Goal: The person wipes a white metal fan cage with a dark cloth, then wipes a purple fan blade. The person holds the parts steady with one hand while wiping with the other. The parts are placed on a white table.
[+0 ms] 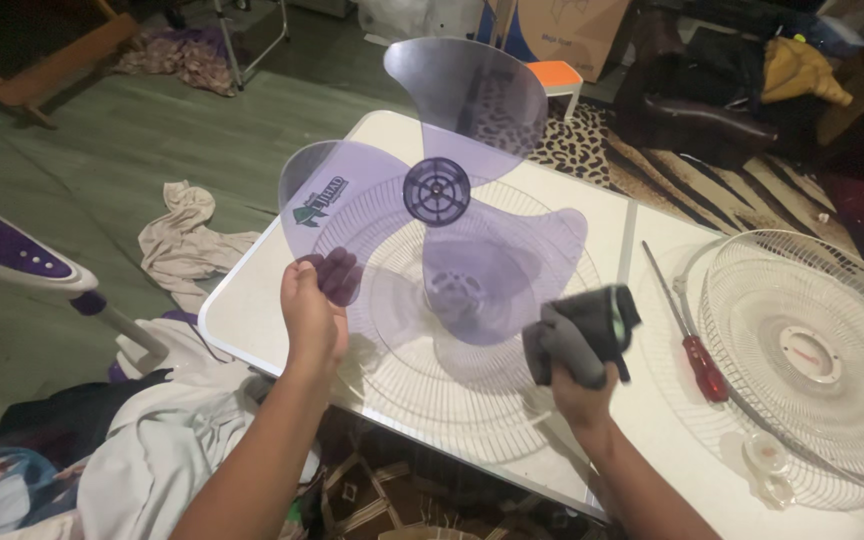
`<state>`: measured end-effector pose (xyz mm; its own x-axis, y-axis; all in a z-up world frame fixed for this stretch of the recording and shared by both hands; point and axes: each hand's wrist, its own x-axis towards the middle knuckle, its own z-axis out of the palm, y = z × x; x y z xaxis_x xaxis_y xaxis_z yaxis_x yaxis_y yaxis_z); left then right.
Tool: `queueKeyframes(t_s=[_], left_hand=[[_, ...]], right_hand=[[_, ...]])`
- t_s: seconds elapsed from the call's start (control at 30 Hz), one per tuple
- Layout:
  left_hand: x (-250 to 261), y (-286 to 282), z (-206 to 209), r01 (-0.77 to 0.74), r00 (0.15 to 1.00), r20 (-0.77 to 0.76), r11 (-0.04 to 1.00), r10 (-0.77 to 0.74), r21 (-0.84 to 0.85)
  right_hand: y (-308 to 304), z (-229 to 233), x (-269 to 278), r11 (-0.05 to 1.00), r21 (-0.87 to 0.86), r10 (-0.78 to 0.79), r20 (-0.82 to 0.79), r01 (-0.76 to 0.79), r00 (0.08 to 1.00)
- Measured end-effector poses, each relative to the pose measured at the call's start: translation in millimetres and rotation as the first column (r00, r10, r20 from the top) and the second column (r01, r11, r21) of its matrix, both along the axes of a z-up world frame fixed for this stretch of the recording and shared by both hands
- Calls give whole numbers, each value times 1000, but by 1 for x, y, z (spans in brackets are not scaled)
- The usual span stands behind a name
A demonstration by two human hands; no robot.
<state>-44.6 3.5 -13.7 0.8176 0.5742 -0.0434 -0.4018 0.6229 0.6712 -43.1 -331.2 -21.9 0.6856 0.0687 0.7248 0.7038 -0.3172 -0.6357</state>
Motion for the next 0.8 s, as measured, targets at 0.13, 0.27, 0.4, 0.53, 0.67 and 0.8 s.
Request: queueKeyframes(t_s=[0.13,0.27,0.4,0.53,0.67,0.8], left_hand=[[-4,10,10,-57,998,14,998,57,18],[-9,23,11,-140,989,37,990,140,4],[-17,43,3,-162,986,37,987,162,-6],[-23,59,-4,-139,989,48,990,141,-31],[-36,55,-13,-81,996,26,996,82,-33],[-44,41,-12,-34,999,-11,997,33,-63]], right_hand=[[15,-13,35,986,-111,-126,-47,121,991],[21,-45,61,999,-38,-42,-125,38,991],[-4,-91,27,804,552,523,-477,-223,707],[-19,-80,-21,923,27,352,-459,-384,815],[-16,-32,-41,824,-494,171,-251,-278,953],[-7,-13,-38,862,-373,166,-432,-343,887]])
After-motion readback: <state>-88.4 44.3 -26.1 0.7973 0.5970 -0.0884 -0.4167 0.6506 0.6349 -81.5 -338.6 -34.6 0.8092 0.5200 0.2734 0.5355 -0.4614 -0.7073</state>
